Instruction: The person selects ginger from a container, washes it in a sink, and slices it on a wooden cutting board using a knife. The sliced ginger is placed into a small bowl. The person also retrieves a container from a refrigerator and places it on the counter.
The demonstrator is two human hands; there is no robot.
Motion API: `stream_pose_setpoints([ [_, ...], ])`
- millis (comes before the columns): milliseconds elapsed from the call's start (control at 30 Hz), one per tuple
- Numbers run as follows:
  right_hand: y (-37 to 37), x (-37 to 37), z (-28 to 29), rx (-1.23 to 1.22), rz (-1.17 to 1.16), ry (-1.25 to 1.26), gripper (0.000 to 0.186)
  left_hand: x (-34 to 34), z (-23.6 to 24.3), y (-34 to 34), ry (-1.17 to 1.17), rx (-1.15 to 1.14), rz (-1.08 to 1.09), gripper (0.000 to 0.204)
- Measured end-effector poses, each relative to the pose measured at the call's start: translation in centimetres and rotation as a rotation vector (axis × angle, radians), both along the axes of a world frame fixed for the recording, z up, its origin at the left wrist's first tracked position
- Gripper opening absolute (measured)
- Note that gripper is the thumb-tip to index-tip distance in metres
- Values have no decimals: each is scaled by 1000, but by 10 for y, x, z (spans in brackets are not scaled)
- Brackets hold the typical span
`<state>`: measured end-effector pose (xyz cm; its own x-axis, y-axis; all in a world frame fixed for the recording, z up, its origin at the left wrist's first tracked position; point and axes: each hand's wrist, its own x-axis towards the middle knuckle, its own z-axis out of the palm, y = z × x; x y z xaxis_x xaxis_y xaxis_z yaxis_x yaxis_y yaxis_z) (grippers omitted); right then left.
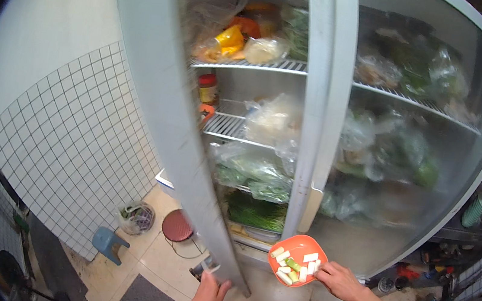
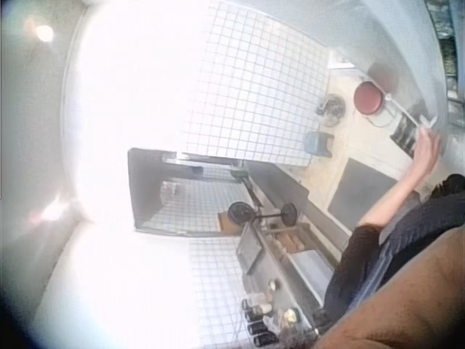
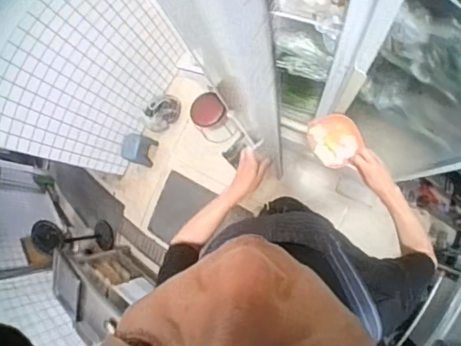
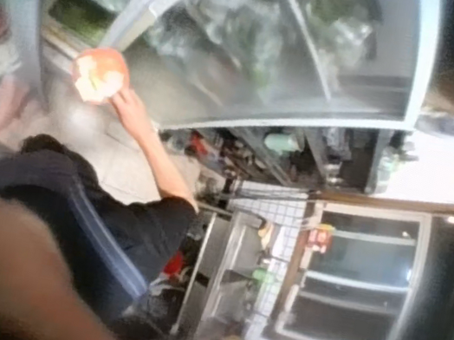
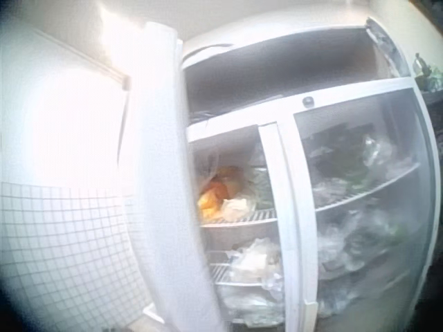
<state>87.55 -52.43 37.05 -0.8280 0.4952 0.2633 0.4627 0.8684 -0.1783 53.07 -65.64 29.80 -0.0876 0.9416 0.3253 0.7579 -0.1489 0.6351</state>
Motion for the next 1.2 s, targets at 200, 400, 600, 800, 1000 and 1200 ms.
stream_pose_setpoints([
  [200, 14, 75, -5, -2, -105, -38, 15, 76, -9, 151, -69, -9, 72, 41],
  [400, 39, 83, 1, 22, -46, 80, 20, 94, 3, 242, -83, -200, 198, 46],
  [600, 40, 90, 8, 67, -41, 142, 16, 112, 22, 258, 89, -186, 264, 46],
  [800, 33, 56, 5, 98, 113, 157, 17, 90, 20, 178, -498, -323, 74, 62],
  [1000, -51, -62, -12, 65, 493, 166, 18, 84, 15, -83, -1240, -365, 168, 60],
  [1200, -243, -161, -60, -175, 1024, 190, 16, 102, -38, -337, -1408, 129, 645, 54],
])
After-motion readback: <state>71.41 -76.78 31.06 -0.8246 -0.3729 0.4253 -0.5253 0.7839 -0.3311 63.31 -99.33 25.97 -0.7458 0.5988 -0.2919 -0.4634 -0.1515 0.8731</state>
